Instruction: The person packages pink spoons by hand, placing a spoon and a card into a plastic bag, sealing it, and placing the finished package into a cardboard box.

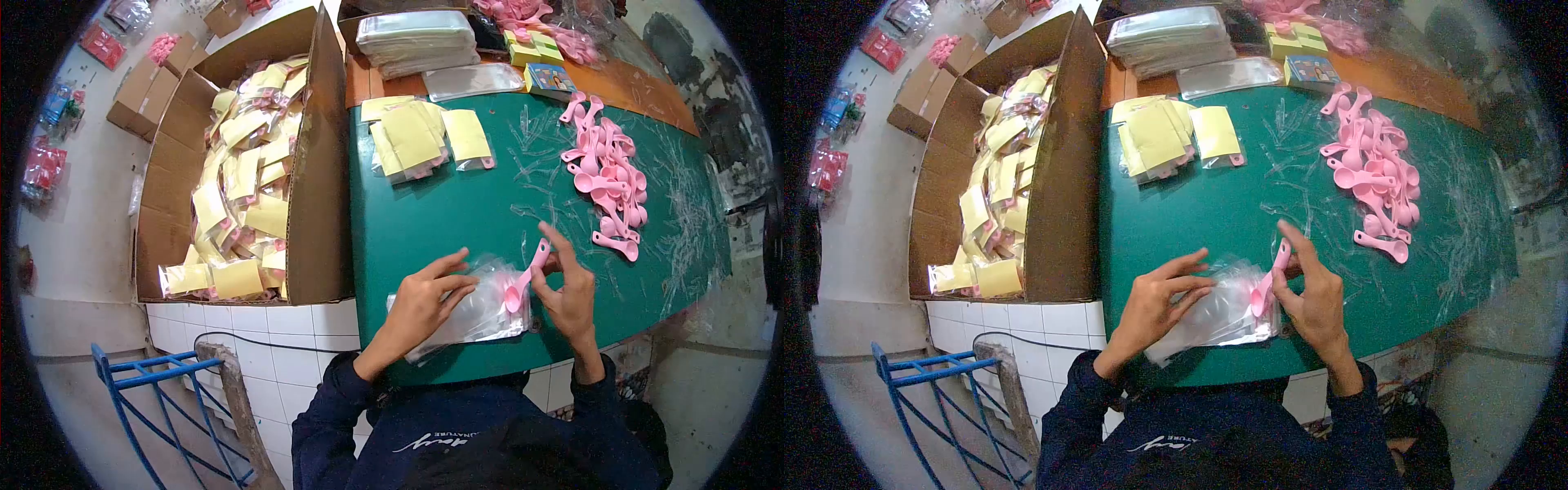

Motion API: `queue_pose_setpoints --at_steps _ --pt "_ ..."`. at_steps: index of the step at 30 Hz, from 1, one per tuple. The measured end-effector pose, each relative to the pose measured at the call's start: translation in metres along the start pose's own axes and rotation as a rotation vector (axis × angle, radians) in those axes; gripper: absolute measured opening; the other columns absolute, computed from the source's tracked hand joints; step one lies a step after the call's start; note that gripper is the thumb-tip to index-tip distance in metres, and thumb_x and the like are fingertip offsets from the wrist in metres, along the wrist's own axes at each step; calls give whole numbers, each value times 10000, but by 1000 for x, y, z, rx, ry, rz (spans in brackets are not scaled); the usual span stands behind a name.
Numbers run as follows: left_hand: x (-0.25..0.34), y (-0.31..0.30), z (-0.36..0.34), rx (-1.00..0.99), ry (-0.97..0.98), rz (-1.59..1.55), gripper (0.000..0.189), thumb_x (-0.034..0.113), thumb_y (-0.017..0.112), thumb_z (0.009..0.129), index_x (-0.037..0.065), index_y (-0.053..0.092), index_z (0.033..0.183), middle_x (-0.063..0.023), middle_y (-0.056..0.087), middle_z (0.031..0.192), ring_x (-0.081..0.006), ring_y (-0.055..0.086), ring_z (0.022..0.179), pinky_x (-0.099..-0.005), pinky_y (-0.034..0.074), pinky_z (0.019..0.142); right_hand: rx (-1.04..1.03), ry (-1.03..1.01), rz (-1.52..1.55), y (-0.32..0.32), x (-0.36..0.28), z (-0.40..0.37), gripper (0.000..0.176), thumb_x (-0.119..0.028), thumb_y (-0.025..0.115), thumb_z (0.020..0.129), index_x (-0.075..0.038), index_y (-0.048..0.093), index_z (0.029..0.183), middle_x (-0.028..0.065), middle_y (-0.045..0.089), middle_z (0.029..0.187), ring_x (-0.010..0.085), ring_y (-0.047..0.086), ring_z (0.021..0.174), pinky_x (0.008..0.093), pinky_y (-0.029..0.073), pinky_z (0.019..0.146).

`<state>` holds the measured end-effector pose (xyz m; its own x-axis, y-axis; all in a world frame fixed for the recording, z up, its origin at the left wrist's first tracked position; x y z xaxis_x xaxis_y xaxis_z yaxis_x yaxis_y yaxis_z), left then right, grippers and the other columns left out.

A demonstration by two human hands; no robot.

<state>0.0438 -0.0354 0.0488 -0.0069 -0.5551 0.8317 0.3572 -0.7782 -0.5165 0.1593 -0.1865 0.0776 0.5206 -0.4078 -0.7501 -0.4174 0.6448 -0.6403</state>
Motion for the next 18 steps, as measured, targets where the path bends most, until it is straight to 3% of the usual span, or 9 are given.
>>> queue_pose_setpoints --at_steps 3,7,10,13,18 --pt "9 -14 0 74 8 -2 135 81 660 771 73 685 903 -99 655 960 -228 647 859 -315 518 737 -29 18 1 0 1 -1 420 -6 616 748 -65 515 1151 107 612 784 179 631 676 295 509 658" --pt "2 -12 -5 -29 -93 -40 151 52 654 771 63 675 920 -94 660 929 -208 654 821 -292 522 715 -67 -19 27 -10 0 2 325 -7 609 761 -32 519 1072 100 597 777 156 619 669 275 502 646" --pt "-6 -6 -10 -35 -99 -50 166 32 650 770 49 652 935 -89 664 907 -205 658 804 -287 524 704 93 93 177 -30 7 4 253 -13 602 776 -15 508 1011 86 574 774 134 607 689 260 491 646" --pt "-8 -2 -14 6 -113 -38 155 21 650 765 38 623 917 -91 662 919 -211 658 821 -289 524 714 187 28 279 -31 4 5 234 -8 597 783 -11 506 998 75 551 778 121 590 727 256 481 651" --pt "6 -9 -13 52 21 56 104 -6 636 763 21 592 853 -133 617 1069 -219 624 959 -310 504 799 -53 -219 -28 -1 -18 4 237 -18 613 771 1 511 983 137 573 843 227 598 740 302 480 681"
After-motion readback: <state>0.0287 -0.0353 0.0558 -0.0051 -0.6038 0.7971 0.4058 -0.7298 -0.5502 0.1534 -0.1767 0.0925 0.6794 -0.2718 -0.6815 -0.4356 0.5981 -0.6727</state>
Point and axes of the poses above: each hand's wrist, its own z-axis towards the middle knuckle, its own y-axis out of the palm, x = y × z, the point moved 7 cm from there along z, towards the middle knuckle
